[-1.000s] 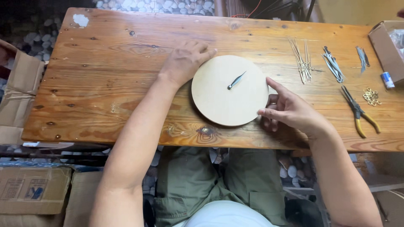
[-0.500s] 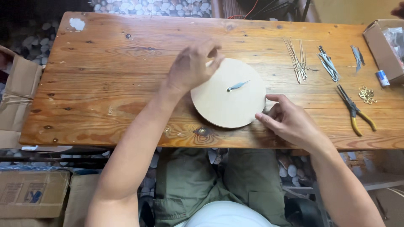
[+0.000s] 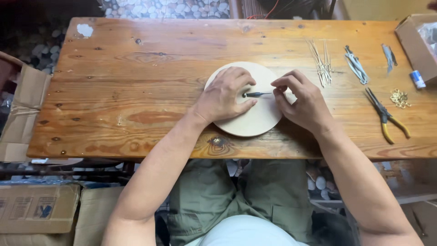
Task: The person assembles a clock mechanism on a round wooden board. They insert a metal spindle into the center, attach a metal hand, and secure it with a small nut. The person repeatedly adjusts and tests the hand's movement.
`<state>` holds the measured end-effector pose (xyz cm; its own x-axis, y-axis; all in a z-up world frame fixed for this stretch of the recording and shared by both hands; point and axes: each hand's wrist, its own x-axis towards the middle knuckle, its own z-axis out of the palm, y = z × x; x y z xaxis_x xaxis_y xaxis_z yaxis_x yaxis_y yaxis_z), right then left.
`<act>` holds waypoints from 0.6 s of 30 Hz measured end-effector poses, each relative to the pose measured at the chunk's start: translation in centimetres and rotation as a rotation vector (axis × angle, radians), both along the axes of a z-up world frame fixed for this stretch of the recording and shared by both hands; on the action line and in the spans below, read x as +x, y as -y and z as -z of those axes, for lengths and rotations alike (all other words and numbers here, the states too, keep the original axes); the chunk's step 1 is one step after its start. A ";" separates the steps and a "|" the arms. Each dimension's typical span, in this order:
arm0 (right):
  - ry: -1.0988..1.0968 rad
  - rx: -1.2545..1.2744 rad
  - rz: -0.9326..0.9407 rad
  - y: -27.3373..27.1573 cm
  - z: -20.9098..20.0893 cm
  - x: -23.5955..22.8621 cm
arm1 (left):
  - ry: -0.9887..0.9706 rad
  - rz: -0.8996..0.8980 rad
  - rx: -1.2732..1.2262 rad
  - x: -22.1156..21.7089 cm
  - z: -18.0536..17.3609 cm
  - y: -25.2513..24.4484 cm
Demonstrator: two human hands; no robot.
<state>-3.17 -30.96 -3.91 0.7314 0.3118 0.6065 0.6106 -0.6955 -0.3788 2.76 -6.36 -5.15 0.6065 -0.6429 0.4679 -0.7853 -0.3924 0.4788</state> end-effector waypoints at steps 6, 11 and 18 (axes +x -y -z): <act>-0.063 -0.053 -0.008 -0.1 0.0 -0.2 | -0.012 -0.006 -0.025 0.0 0.5 0.0; -0.044 -0.089 -0.006 -0.4 -0.6 -0.5 | 0.001 -0.028 -0.027 -0.4 0.4 0.1; 0.041 -0.115 -0.039 -1.0 -1.9 -1.1 | 0.034 -0.048 -0.032 -0.7 0.2 0.2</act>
